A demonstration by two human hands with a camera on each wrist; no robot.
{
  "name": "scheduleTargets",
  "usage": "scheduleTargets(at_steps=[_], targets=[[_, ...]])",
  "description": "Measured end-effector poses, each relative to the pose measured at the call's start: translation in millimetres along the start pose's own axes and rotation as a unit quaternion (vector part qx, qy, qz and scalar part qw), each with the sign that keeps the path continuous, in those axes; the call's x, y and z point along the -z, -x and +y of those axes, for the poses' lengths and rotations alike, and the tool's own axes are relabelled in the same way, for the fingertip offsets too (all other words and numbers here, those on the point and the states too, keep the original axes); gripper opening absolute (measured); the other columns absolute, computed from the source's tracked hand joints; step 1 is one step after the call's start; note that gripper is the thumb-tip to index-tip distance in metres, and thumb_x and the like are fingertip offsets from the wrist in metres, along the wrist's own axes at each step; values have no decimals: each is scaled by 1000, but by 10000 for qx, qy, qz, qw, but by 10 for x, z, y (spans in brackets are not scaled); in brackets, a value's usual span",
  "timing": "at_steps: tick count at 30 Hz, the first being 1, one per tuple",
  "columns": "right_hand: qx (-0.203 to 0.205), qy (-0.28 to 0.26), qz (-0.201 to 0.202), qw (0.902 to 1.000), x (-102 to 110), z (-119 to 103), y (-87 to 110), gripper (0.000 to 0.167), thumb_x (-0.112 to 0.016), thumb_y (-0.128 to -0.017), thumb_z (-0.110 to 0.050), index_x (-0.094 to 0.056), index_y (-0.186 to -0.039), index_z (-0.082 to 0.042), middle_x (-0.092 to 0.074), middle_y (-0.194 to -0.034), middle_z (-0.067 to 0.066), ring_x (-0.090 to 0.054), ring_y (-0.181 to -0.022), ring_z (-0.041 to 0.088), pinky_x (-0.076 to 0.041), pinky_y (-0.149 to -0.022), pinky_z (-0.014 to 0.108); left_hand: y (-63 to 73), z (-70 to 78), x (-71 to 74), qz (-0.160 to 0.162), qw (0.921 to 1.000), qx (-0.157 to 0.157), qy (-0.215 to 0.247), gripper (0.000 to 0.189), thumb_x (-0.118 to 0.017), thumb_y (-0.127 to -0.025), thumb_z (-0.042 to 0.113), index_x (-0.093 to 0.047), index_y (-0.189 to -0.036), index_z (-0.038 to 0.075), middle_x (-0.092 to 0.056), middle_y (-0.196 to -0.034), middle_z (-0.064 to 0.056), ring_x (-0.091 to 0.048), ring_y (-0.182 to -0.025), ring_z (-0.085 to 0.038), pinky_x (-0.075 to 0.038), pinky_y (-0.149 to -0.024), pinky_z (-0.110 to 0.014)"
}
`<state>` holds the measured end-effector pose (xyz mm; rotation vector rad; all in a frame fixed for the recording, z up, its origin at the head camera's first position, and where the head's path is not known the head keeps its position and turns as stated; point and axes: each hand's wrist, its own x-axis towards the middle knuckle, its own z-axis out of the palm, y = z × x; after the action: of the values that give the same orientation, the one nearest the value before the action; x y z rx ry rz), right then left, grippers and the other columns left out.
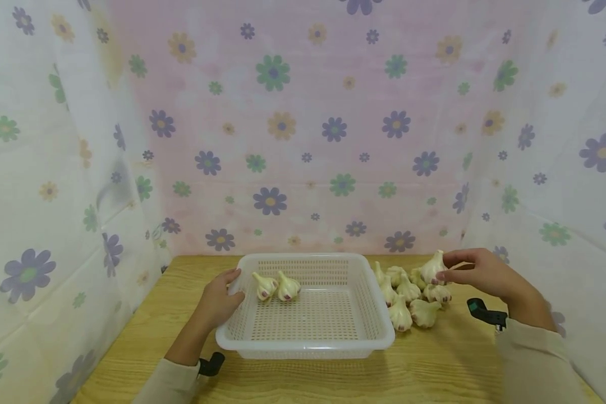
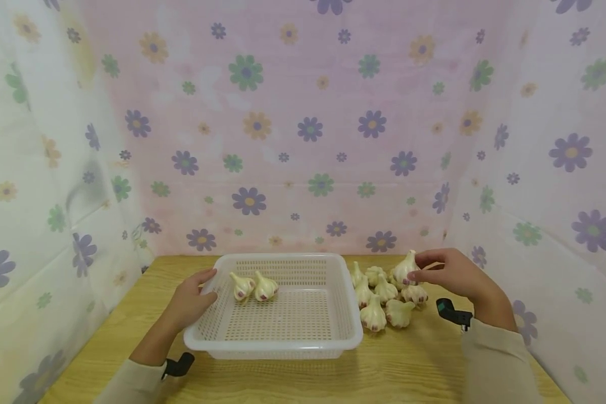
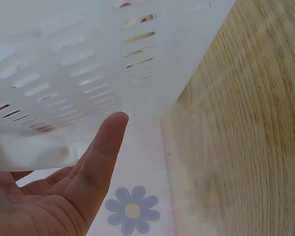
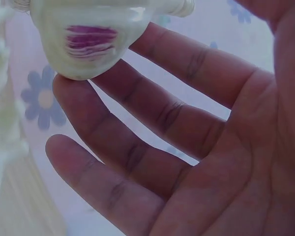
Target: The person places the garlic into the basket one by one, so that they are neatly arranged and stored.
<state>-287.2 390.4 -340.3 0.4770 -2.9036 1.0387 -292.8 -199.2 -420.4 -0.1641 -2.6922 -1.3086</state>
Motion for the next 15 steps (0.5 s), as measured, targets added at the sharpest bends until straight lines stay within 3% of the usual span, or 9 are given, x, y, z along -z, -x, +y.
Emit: scheduleTargets(at_steps=[5,11,15], targets=[[185,18,27,9998,-23,-188,-131,61,-72,-97,-38,-58,-144,-2,-57,-143,26,-60,-125,48,-58,-91,57,1,-3,-2,4,9999,30,115,64,-63,-95,12,-43,-156,1,-33,-166,-20,-57,-131,-42,-64,-83,-40],[230,-57,-23,9997,-100,-367,-291,63,-74,-94,-44,-61,-141,-3,-58,-143,24,-59,-126,48,-58,-93,57,6,-29,-10,44,10000,22,3,64,-62,-95,12,-44,-156,2,-34,-166,-19,-52,-137,-43,-61,-92,-46],[301,-160,-17,9994,-147,-466,-388,58,-75,-93,-45,-66,-136,-7,-58,-144,21,-59,-127,46,-59,-93,55,4,-18,-14,39,10000,38,46,64,-62,-96,12,-44,-156,2,-34,-166,-19,-56,-133,-42,-63,-88,-44]])
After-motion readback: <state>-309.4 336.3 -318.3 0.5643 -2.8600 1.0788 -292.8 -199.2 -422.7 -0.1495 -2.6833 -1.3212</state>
